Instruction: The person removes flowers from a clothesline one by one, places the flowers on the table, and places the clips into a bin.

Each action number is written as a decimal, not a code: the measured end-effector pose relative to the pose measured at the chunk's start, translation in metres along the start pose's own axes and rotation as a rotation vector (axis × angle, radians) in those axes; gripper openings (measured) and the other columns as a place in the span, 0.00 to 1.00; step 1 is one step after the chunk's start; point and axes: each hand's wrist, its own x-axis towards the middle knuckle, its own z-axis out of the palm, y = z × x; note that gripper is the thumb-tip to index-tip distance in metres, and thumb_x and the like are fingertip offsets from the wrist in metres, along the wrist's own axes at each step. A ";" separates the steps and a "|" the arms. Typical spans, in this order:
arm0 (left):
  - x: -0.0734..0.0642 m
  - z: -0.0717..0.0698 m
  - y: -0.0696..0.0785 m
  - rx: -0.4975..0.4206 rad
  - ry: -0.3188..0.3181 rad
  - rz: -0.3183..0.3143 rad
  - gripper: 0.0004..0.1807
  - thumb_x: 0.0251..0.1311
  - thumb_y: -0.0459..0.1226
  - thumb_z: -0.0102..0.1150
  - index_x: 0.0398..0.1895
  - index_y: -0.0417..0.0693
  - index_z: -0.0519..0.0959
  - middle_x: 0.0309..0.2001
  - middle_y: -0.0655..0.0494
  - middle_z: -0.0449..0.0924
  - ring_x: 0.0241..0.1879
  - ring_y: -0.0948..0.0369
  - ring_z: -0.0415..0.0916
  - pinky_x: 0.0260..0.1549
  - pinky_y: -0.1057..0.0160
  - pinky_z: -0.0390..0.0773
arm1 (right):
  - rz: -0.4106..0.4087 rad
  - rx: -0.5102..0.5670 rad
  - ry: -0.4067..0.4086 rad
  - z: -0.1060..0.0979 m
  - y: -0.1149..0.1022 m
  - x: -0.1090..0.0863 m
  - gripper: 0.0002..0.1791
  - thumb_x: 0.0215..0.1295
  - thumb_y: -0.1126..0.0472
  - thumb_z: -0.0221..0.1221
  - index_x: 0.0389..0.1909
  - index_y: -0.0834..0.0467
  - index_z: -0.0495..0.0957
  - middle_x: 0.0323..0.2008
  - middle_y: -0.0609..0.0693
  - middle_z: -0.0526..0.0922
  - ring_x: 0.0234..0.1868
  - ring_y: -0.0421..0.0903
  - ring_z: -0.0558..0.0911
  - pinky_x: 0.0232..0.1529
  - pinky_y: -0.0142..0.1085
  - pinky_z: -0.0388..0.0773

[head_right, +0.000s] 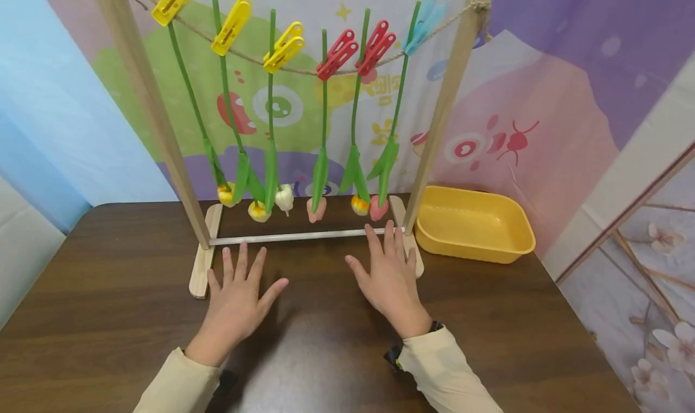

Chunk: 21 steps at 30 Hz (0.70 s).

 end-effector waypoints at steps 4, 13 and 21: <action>0.001 -0.003 -0.006 0.000 0.015 0.000 0.42 0.62 0.63 0.41 0.71 0.46 0.55 0.72 0.37 0.45 0.71 0.36 0.36 0.60 0.28 0.44 | -0.013 0.033 0.101 -0.005 0.011 0.002 0.36 0.63 0.42 0.54 0.68 0.56 0.60 0.70 0.67 0.53 0.71 0.63 0.53 0.62 0.65 0.53; 0.009 -0.023 -0.036 -0.065 0.100 -0.024 0.33 0.63 0.51 0.51 0.64 0.38 0.64 0.68 0.32 0.54 0.70 0.33 0.41 0.57 0.28 0.51 | 0.043 0.375 0.321 -0.030 0.046 0.030 0.27 0.64 0.59 0.55 0.61 0.67 0.65 0.61 0.69 0.67 0.62 0.64 0.65 0.63 0.55 0.59; 0.020 -0.042 -0.061 -0.151 0.235 -0.055 0.27 0.64 0.45 0.51 0.58 0.32 0.68 0.56 0.31 0.69 0.57 0.34 0.65 0.48 0.35 0.67 | 0.245 0.576 0.266 -0.044 0.065 0.053 0.30 0.67 0.58 0.52 0.66 0.64 0.58 0.64 0.63 0.64 0.63 0.59 0.66 0.61 0.51 0.66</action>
